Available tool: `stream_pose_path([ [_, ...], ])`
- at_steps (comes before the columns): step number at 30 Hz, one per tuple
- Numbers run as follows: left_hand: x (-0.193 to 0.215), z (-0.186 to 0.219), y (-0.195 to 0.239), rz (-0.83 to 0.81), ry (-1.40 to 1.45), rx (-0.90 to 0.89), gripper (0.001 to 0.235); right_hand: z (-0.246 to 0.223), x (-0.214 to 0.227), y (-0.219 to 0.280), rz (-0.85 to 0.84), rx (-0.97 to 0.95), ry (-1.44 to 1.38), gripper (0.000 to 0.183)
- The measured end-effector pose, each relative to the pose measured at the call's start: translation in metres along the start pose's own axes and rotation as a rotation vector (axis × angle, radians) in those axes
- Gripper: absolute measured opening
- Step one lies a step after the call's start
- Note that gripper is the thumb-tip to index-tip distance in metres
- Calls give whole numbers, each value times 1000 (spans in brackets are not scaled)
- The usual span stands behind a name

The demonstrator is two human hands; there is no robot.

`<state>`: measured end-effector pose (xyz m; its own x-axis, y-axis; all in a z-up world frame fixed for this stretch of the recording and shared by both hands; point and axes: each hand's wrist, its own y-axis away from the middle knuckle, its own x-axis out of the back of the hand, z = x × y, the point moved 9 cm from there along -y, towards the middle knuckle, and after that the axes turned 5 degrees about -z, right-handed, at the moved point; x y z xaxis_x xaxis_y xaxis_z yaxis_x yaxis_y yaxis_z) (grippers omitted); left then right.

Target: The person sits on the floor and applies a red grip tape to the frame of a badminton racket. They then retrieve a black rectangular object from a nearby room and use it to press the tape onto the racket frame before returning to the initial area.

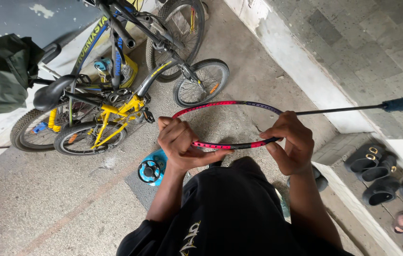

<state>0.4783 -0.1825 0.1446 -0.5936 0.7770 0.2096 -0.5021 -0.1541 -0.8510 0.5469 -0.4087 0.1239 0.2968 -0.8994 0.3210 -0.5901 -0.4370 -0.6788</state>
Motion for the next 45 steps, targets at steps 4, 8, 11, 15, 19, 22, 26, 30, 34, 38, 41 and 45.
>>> stream_pose_path([
  [4, -4, -8, -5, -23, 61, -12, 64, 2, -2, 1, 4, -8, 24, 27],
  [8, -11, -14, -7, -35, 91, -9, 66, 4, 4, 2, 16, -7, 43, 26],
  [11, -19, -17, -10, -49, 116, -17, 66, 4, 9, 3, 16, -9, 69, 26],
  [15, -34, -17, -12, -59, 143, -33, 65, 0, 21, -2, 38, -24, 101, 27],
  [19, -50, -13, -17, -68, 158, -77, 64, 7, 40, 13, 52, -19, 123, 27],
  [22, -62, -2, -23, -52, 172, -133, 64, 0, 53, 17, 57, -9, 148, 25],
  [26, -88, 13, -27, -51, 217, -187, 66, -6, 80, 27, 97, -27, 165, 24],
  [30, -136, 31, -25, -131, 303, -114, 68, -18, 123, 49, 175, -73, 238, 22],
  [34, -203, 67, -15, -329, 471, -3, 62, -24, 178, 104, 300, -167, 288, 20],
  [38, -288, 107, 16, -553, 545, 196, 55, -46, 247, 158, 462, -282, 359, 17],
  [41, -351, 148, 40, -717, 569, 285, 48, -60, 292, 223, 639, -461, 392, 15],
  [45, -437, 218, 80, -888, 588, 237, 35, -84, 349, 324, 833, -721, 481, 16],
])
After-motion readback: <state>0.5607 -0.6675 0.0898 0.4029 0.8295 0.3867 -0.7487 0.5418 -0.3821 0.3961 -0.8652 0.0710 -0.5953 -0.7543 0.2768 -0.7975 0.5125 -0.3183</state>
